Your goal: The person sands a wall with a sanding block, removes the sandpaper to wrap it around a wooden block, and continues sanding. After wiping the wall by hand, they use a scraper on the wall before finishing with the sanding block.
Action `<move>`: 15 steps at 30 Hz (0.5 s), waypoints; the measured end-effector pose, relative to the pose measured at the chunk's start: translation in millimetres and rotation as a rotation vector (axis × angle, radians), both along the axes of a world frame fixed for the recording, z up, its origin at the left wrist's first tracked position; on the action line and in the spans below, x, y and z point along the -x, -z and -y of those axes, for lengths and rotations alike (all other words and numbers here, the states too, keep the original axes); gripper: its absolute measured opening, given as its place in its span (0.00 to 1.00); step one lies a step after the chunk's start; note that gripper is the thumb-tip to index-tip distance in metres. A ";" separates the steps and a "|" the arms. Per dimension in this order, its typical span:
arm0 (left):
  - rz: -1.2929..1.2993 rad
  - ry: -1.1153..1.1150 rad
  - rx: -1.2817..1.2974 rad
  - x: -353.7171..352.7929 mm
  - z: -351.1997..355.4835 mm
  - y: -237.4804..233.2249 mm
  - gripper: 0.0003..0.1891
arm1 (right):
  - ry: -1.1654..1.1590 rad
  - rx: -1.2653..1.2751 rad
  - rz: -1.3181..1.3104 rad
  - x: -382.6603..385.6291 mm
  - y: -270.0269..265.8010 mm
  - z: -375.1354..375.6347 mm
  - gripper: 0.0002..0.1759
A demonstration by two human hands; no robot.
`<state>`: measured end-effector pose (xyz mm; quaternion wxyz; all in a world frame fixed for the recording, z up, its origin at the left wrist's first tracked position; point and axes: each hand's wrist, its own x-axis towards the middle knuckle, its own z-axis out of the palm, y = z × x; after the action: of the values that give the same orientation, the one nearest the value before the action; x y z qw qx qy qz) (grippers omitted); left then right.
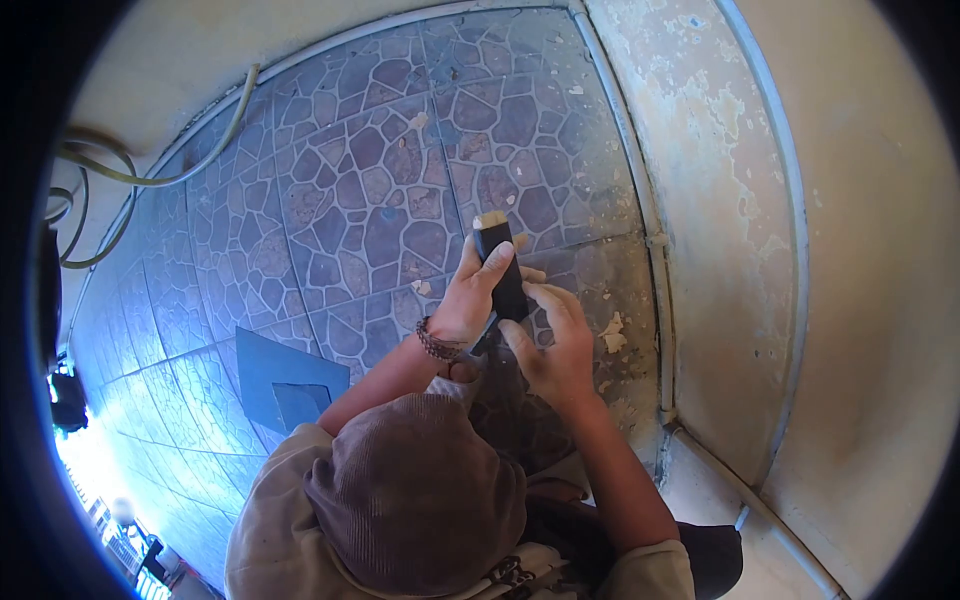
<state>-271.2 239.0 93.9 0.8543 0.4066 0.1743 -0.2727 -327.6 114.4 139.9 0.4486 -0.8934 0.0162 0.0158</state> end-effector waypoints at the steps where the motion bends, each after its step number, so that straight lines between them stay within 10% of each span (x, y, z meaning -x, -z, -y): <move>1: 0.027 -0.034 0.046 -0.9 1.6 -2.4 0.22 | 0.026 -0.026 -0.008 -2.5 2.6 2.4 0.27; 15: 0.099 -0.076 0.491 -1.0 -3.5 -8.8 0.26 | 0.293 -0.639 -0.186 4.0 -3.5 -10.2 0.26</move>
<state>-270.3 242.5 102.7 0.9447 0.1930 0.0759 -0.2541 -331.6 124.6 143.3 0.6994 -0.6909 0.1791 0.0367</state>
